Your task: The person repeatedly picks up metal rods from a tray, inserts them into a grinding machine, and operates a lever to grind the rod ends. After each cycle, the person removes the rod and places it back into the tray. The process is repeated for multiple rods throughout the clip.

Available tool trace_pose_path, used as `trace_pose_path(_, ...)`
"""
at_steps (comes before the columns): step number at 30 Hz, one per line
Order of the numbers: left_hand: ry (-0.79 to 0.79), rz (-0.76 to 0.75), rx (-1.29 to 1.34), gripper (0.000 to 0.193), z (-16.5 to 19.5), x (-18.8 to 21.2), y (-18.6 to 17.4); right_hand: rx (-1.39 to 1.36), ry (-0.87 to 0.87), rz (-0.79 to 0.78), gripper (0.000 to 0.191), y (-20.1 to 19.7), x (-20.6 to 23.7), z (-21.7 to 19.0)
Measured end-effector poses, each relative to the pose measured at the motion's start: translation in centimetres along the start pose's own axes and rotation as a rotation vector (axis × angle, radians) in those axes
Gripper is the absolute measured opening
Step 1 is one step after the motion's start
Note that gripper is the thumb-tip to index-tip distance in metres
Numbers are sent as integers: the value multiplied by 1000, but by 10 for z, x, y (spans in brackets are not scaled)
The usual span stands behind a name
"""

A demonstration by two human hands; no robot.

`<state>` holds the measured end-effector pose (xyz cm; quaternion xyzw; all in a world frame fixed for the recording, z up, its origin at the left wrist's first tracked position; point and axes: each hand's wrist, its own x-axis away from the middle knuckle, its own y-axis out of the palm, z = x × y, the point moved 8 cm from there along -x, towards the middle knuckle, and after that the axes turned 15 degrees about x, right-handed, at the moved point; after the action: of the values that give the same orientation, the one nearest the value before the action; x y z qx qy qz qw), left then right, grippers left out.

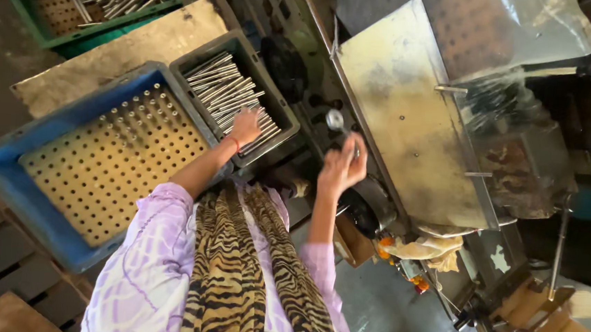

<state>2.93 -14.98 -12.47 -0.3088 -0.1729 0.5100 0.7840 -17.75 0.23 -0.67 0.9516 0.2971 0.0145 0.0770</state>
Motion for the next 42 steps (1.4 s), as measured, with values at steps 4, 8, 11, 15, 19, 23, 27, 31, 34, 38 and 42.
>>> trace_pose_path(4,74,-186,18,21,-7,-37,20,208,51,185,20,-93,38,31)
trace_pose_path(8,227,-551,-160,23,13,-60,72,475,93,296,23,-157,71,48)
trace_pose_path(11,316,-621,-231,21,22,-60,92,465,109,295,24,-171,74,62)
trace_pose_path(15,339,-796,-311,21,15,-44,108,480,105,241,23,-159,63,73)
trace_pose_path(19,365,-701,-469,29,8,-51,93,564,7,190,21,-137,53,64)
trace_pose_path(23,381,-486,-516,38,-13,-67,48,611,17,151,21,-125,50,61)
trace_pose_path(27,349,-525,-415,50,-27,-64,38,568,38,130,20,-123,50,63)
trace_pose_path(31,438,-253,-312,64,-26,-59,12,634,16,155,19,-129,51,63)
trace_pose_path(34,303,-14,-361,60,-48,-60,-25,684,42,167,19,-134,53,68)
trace_pose_path(38,135,-131,-277,43,-80,-78,-41,761,-30,140,20,-131,52,72)
trace_pose_path(42,-89,-95,-139,36,-102,-105,-58,845,-386,36,16,-110,51,57)
